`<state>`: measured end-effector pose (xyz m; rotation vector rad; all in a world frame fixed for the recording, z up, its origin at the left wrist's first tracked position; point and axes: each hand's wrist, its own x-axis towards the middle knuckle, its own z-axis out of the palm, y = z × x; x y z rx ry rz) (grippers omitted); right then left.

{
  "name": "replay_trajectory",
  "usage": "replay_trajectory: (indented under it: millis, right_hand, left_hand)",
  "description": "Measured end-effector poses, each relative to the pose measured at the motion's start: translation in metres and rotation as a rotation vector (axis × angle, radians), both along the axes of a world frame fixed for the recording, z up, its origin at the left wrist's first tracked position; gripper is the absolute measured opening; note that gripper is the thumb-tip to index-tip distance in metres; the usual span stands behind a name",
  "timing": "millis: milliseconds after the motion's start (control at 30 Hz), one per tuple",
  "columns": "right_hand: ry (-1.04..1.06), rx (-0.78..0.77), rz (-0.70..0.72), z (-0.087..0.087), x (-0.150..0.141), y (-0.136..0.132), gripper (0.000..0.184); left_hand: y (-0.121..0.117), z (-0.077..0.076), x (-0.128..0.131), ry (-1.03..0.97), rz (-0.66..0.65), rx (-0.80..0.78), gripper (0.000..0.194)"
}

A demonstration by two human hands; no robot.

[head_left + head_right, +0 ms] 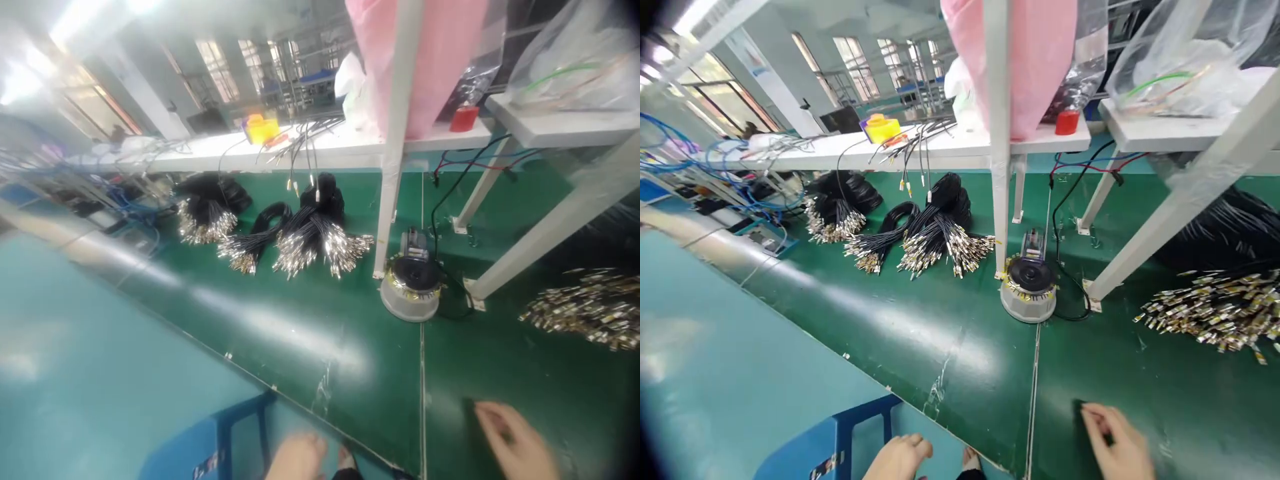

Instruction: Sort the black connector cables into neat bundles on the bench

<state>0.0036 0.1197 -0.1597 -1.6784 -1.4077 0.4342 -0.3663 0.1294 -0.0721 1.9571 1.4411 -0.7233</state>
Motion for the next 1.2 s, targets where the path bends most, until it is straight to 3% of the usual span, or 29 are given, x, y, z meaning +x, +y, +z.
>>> replay_trajectory:
  millis: [100,167,267,400,500,667,800,900,1000,1100,1200]
  right_hand:
    - [-0.025,-0.143,0.343,-0.007,-0.073,0.029,0.027]
    - [-0.027,-0.212,0.496,-0.004,-0.111,0.055,0.023]
    - [-0.058,-0.254,0.550,0.000,-0.149,0.103,0.021]
    - [-0.184,-0.224,0.406,-0.010,-0.189,0.172,0.021]
    - [-0.245,-0.221,0.316,-0.022,-0.220,0.209,0.023]
    - [-0.328,-0.234,0.221,-0.031,-0.242,0.225,0.027]
    - [-0.347,-0.215,0.195,-0.031,-0.241,0.224,0.029]
    - [-0.337,-0.242,0.098,-0.030,-0.253,0.223,0.029]
    - [-0.375,-0.307,-0.119,-0.028,-0.276,0.221,0.026]
    - [-0.486,-0.345,-0.298,-0.027,-0.297,0.221,0.021]
    - [-0.549,-0.349,-0.338,-0.028,-0.306,0.222,0.018]
  left_hand:
    - [0.029,0.013,-0.028,-0.065,0.058,0.042,0.037]
    - [0.055,0.019,-0.038,-0.076,0.078,0.068,0.032]
    - [0.099,0.021,-0.053,-0.082,0.086,0.098,0.028]
    - [0.163,0.010,-0.084,-0.134,0.136,0.189,0.027]
    - [0.217,-0.004,-0.117,-0.174,0.258,0.352,0.030]
    - [0.307,-0.034,-0.161,-0.228,0.408,0.571,0.050]
    - [0.365,-0.055,-0.169,-0.348,0.400,0.765,0.073]
    - [0.394,-0.067,-0.165,-0.421,0.389,0.792,0.077]
    - [0.411,-0.074,-0.168,-0.515,0.394,0.750,0.071]
    - [0.423,-0.075,-0.182,-0.614,0.376,0.653,0.067]
    - [0.432,-0.074,-0.201,-0.703,0.326,0.553,0.057]
